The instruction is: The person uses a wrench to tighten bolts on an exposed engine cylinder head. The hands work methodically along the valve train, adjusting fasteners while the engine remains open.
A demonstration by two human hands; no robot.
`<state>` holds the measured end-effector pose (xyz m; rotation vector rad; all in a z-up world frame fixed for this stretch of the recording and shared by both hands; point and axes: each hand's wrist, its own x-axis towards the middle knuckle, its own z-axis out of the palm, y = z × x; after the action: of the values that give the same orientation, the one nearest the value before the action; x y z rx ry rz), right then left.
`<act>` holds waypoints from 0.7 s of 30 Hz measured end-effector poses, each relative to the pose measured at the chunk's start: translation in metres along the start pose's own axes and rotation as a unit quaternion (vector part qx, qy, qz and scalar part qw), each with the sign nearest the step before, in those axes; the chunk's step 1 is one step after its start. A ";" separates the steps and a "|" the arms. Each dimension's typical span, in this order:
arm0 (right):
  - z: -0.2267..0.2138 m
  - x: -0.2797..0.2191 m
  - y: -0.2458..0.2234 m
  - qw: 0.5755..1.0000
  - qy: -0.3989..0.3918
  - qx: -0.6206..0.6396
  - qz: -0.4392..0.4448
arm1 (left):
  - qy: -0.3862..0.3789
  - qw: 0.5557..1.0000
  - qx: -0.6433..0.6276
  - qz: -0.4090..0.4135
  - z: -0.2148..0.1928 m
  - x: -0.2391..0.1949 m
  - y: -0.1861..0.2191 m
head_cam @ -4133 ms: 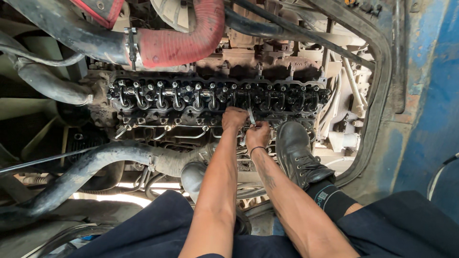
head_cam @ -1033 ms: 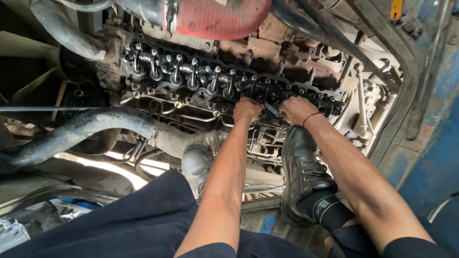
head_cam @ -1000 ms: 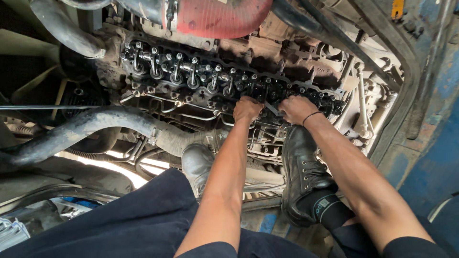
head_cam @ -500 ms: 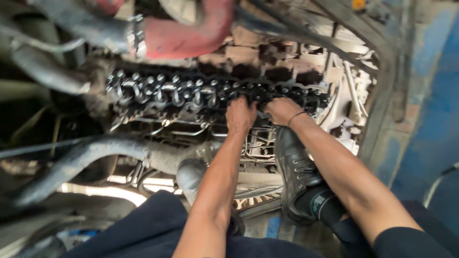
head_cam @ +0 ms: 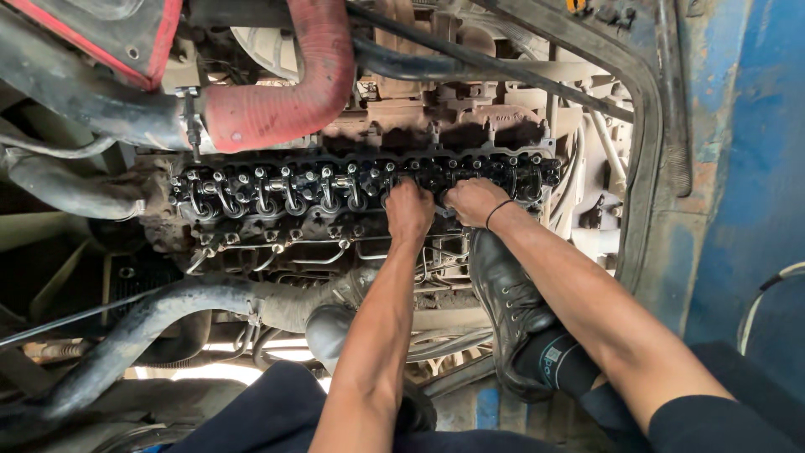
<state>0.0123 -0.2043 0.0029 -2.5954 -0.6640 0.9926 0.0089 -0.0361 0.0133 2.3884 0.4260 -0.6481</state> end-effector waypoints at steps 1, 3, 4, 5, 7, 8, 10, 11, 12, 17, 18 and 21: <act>0.002 0.001 0.000 1.000 0.004 0.000 -0.004 | -0.002 1.000 -0.004 -0.005 0.000 -0.001 -0.001; 0.007 -0.001 0.002 1.000 -0.008 -0.001 -0.001 | 0.000 1.000 -0.022 -0.020 0.003 -0.005 0.000; 0.006 -0.001 0.002 1.000 -0.011 -0.002 -0.001 | 0.004 0.999 -0.031 -0.025 0.002 -0.005 0.001; 0.005 -0.001 0.000 1.000 -0.015 -0.002 0.000 | 0.003 0.999 -0.025 -0.025 0.000 -0.006 0.003; 0.001 -0.001 -0.002 1.000 -0.021 -0.005 0.001 | 0.006 1.000 -0.017 -0.021 -0.004 -0.005 0.006; -0.002 0.000 -0.001 1.000 -0.019 -0.011 -0.001 | 0.007 1.000 -0.018 -0.017 -0.005 -0.005 0.007; -0.001 0.001 0.001 1.000 -0.021 -0.021 -0.007 | 0.005 1.000 -0.017 -0.012 -0.004 -0.005 0.005; 0.002 0.002 0.003 1.000 -0.016 -0.013 -0.008 | 0.006 1.000 -0.020 -0.008 -0.001 -0.004 0.002; 0.005 0.002 0.003 1.000 -0.011 -0.004 -0.010 | 0.007 1.000 -0.022 -0.006 0.002 -0.004 -0.001; 0.011 0.003 0.003 1.000 -0.016 -0.024 -0.008 | 0.023 1.000 -0.010 -0.009 0.011 -0.001 -0.007; 0.008 0.004 0.003 0.999 -0.019 -0.029 -0.007 | 0.029 0.999 -0.016 -0.009 0.011 0.000 -0.005; 0.004 0.003 0.003 0.999 -0.028 -0.042 -0.003 | 0.045 0.997 -0.045 0.033 0.007 0.003 -0.012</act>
<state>0.0125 -0.2050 -0.0030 -2.6438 -0.7431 1.0601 0.0037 -0.0311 0.0010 2.3407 0.4043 -0.4837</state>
